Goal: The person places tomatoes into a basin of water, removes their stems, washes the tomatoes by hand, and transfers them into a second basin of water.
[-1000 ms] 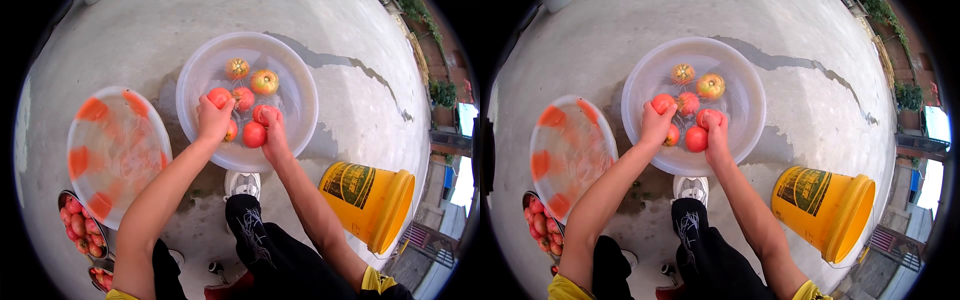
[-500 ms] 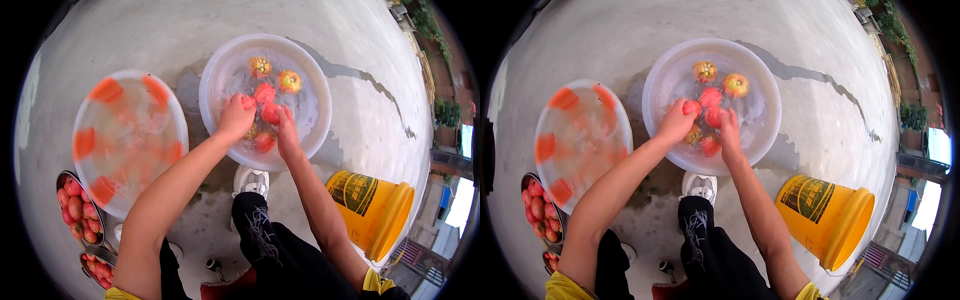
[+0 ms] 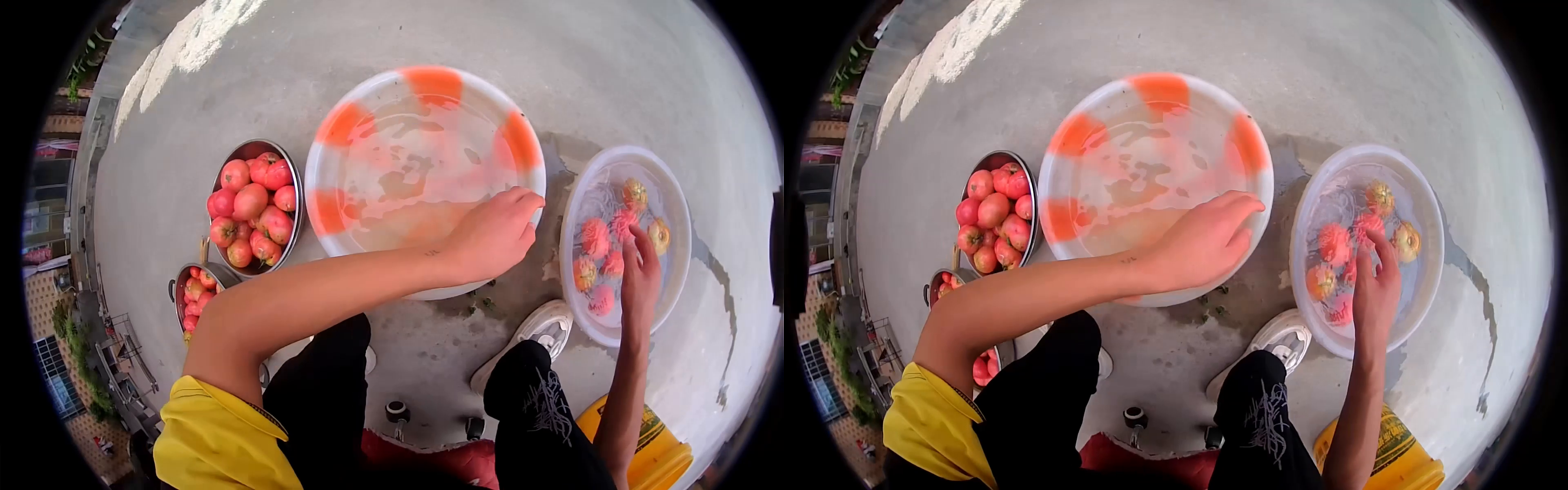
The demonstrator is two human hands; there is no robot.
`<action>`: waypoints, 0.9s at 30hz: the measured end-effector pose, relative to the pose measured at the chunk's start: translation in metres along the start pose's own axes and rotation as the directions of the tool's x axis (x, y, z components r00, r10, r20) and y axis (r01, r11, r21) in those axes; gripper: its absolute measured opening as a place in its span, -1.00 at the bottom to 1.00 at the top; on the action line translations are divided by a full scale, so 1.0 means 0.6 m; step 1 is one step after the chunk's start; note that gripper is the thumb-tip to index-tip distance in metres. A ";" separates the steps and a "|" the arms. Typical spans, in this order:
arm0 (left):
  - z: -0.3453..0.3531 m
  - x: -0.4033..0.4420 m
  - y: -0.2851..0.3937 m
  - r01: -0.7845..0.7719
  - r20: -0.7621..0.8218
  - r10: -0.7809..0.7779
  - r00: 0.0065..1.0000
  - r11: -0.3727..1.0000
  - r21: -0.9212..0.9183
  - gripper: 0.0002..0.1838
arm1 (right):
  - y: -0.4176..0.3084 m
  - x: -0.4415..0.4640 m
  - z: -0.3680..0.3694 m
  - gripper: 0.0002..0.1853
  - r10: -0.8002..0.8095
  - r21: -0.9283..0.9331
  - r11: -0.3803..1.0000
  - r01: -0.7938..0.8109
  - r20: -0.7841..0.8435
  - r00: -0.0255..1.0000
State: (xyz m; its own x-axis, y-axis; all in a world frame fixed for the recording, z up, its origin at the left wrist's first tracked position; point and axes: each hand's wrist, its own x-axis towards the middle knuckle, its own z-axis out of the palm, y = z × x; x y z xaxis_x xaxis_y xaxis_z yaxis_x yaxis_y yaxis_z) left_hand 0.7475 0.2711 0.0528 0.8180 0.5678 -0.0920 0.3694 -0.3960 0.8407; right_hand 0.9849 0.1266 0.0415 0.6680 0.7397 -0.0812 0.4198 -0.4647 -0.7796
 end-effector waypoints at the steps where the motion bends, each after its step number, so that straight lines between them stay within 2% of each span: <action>1: -0.031 -0.033 -0.031 0.050 -0.097 -0.045 0.994 0.998 0.041 -0.64 | -0.032 -0.001 0.017 -0.67 -0.022 0.017 1.000 0.021 0.025 0.999; 3: -0.089 -0.107 -0.103 0.143 -0.314 -0.119 0.942 0.988 0.054 -0.66 | -0.097 -0.012 0.052 -0.68 0.037 -0.003 0.999 -0.037 0.222 0.974; 4: -0.126 -0.150 -0.132 0.184 -0.425 -0.155 0.892 0.983 0.027 -0.67 | -0.125 -0.018 0.075 -0.68 0.027 -0.010 1.000 -0.026 0.236 0.971; 5: -0.163 -0.200 -0.160 0.305 -0.501 -0.201 0.842 0.942 0.136 -0.65 | -0.151 -0.022 0.101 -0.69 -0.143 -0.034 0.987 0.159 0.296 0.945; 6: -0.194 -0.248 -0.203 0.363 -0.591 -0.196 0.783 0.915 0.176 -0.63 | -0.174 -0.028 0.127 -0.70 -0.296 -0.047 0.941 0.334 0.360 0.885; 7: -0.227 -0.294 -0.237 0.443 -0.655 -0.129 0.744 0.830 0.339 -0.59 | -0.198 -0.036 0.152 -0.70 -0.289 -0.057 0.941 0.334 0.377 0.880; 8: -0.258 -0.337 -0.267 0.525 -0.703 -0.050 0.710 0.703 0.480 -0.55 | -0.223 -0.039 0.176 -0.71 -0.385 -0.022 0.893 0.450 0.482 0.787; 9: -0.291 -0.381 -0.297 0.605 -0.713 -0.079 0.697 0.598 0.526 -0.46 | -0.245 -0.044 0.203 -0.71 -0.469 0.031 0.832 0.555 0.573 0.672; 10: -0.315 -0.415 -0.324 0.670 -0.722 -0.107 0.683 0.486 0.562 -0.38 | -0.262 -0.051 0.227 -0.71 -0.462 0.023 0.831 0.556 0.587 0.665; 11: -0.333 -0.436 -0.337 0.678 -0.728 -0.120 0.674 0.491 0.547 -0.38 | -0.278 -0.057 0.249 -0.72 -0.485 0.056 0.783 0.619 0.678 0.552; 13: -0.370 -0.460 -0.356 0.725 -0.695 -0.217 0.685 0.286 0.626 -0.19 | -0.306 -0.069 0.294 -0.70 -0.472 0.093 0.690 0.718 0.810 0.349; 14: -0.384 -0.461 -0.365 0.734 -0.702 -0.227 0.675 0.294 0.612 -0.19 | -0.320 -0.075 0.319 -0.70 -0.464 0.088 0.683 0.725 0.819 0.338; 16: -0.408 -0.472 -0.378 0.684 -0.633 -0.282 0.721 0.435 0.586 -0.11 | -0.348 -0.096 0.375 -0.67 -0.411 0.133 0.634 0.762 0.892 0.187; 18: -0.423 -0.480 -0.375 0.680 -0.594 -0.335 0.731 0.427 0.596 -0.10 | -0.380 -0.118 0.450 -0.66 -0.479 0.220 0.593 0.774 0.870 0.119; 20: -0.434 -0.495 -0.375 0.591 -0.545 -0.273 0.793 0.565 0.576 -0.10 | -0.414 -0.145 0.534 -0.65 -0.592 0.318 0.546 0.775 0.801 0.088; 22: -0.438 -0.507 -0.373 0.602 -0.546 -0.285 0.788 0.544 0.585 -0.10 | -0.440 -0.166 0.624 -0.58 -0.669 0.377 0.534 0.756 0.736 0.105; 25: -0.442 -0.523 -0.378 0.734 -0.691 -0.290 0.662 0.434 0.521 -0.08 | -0.471 -0.200 0.738 -0.50 -0.707 0.383 0.526 0.759 0.693 0.140; 26: -0.440 -0.531 -0.390 0.739 -0.690 -0.299 0.659 0.428 0.520 -0.08 | -0.479 -0.212 0.765 -0.46 -0.698 0.308 0.535 0.787 0.685 0.207; 27: -0.434 -0.538 -0.403 0.729 -0.737 -0.236 0.634 0.500 0.468 -0.09 | -0.483 -0.221 0.785 -0.41 -0.690 0.229 0.543 0.807 0.670 0.274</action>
State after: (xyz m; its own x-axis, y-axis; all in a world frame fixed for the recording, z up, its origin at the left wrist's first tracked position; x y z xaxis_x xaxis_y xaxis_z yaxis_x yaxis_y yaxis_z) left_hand 0.2795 0.3716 0.0181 0.1066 0.9848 0.1369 0.9872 -0.1212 0.1034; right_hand 0.4851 0.3924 -0.0140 -0.5182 0.8494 0.0997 0.6266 0.4564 -0.6317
